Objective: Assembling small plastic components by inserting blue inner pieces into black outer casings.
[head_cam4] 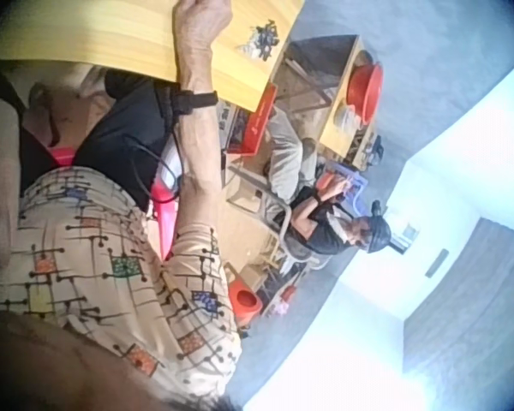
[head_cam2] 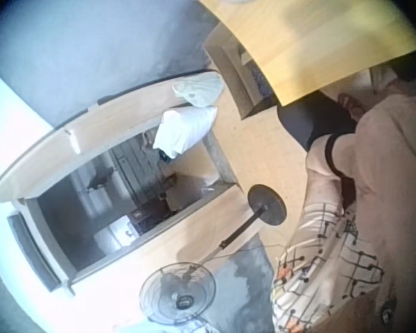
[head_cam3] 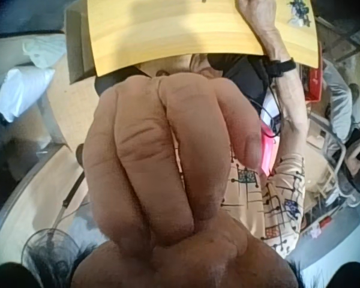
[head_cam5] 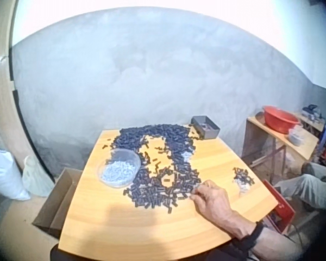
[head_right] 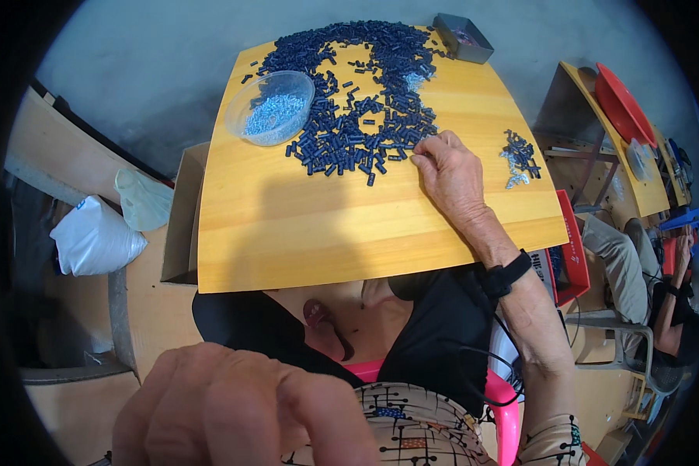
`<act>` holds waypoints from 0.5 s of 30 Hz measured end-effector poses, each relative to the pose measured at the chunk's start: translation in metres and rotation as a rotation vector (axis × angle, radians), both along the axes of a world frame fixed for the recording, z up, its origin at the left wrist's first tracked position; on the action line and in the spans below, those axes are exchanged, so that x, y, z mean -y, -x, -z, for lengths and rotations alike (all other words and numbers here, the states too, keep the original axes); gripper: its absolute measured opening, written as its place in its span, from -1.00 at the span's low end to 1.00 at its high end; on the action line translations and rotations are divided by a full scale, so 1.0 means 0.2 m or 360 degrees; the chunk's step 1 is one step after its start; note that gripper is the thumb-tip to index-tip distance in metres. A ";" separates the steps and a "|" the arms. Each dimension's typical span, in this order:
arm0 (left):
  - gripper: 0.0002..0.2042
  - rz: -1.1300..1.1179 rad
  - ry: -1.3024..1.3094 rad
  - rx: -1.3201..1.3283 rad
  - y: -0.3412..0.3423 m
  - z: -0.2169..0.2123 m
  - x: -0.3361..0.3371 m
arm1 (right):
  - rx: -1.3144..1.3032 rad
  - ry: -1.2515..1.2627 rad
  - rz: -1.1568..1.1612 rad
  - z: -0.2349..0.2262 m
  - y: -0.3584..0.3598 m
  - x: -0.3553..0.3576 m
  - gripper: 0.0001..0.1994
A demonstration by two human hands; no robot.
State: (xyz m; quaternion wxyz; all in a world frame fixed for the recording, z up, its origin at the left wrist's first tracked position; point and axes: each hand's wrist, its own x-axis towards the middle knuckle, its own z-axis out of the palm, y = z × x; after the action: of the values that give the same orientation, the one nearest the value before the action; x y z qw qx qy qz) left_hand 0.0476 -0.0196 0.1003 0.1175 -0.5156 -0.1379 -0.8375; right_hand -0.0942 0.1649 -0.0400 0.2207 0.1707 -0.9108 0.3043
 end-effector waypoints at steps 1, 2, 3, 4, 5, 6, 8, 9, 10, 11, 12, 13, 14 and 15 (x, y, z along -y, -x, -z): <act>-0.87 0.0000 -0.0001 0.0013 0.00 0.00 0.02 | 0.0001 -0.0018 0.0001 0.01 0.01 -0.01 -0.92; -0.87 0.0001 -0.0003 0.0025 -0.01 0.00 0.01 | 0.0006 -0.0021 0.0005 0.01 0.02 -0.02 -0.92; -0.87 -0.0012 0.0001 0.0038 0.01 0.00 0.00 | -0.0003 0.0027 0.0010 0.01 0.02 -0.02 -0.92; -0.87 -0.0024 0.0006 0.0049 0.02 0.00 0.01 | -0.0012 0.0074 0.0016 0.01 0.02 -0.01 -0.91; -0.87 -0.0036 0.0010 0.0059 0.00 0.00 0.02 | -0.0009 0.0078 0.0007 0.01 0.02 0.00 -0.91; -0.86 -0.0031 0.0002 0.0063 -0.01 0.00 0.05 | 0.0050 0.0166 0.0053 0.00 0.02 0.00 -0.89; -0.86 -0.0020 -0.0013 0.0067 0.00 0.00 0.05 | 0.0100 0.0246 0.0107 0.00 0.01 -0.03 -0.87; -0.86 -0.0017 -0.0013 0.0067 0.01 0.00 0.07 | 0.0093 0.0355 0.0090 0.02 0.02 -0.04 -0.85; -0.86 -0.0014 -0.0014 0.0066 0.02 0.00 0.08 | 0.0084 0.0463 0.0074 0.02 0.02 -0.04 -0.83; -0.86 -0.0009 -0.0016 0.0064 0.00 0.01 0.08 | 0.0074 0.0461 0.0081 0.02 0.00 -0.05 -0.83; -0.86 -0.0012 -0.0014 0.0061 -0.01 0.01 0.08 | -0.0002 0.0405 0.0022 0.01 -0.01 -0.03 -0.82; -0.86 -0.0013 -0.0012 0.0057 -0.03 0.02 0.05 | -0.0079 0.0348 -0.0036 0.00 -0.02 -0.02 -0.81; -0.86 -0.0015 -0.0011 0.0055 -0.01 0.02 0.07 | -0.0088 0.0348 -0.0035 0.00 -0.03 0.00 -0.81; -0.86 -0.0019 -0.0009 0.0056 -0.03 0.03 0.04 | -0.0131 0.0286 -0.0080 0.00 -0.04 0.01 -0.81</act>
State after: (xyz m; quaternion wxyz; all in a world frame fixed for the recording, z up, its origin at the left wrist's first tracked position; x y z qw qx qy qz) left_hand 0.0541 -0.0282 0.0946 0.1214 -0.4995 -0.1407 -0.8462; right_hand -0.0870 0.1629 -0.0406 0.2647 0.1854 -0.8653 0.3831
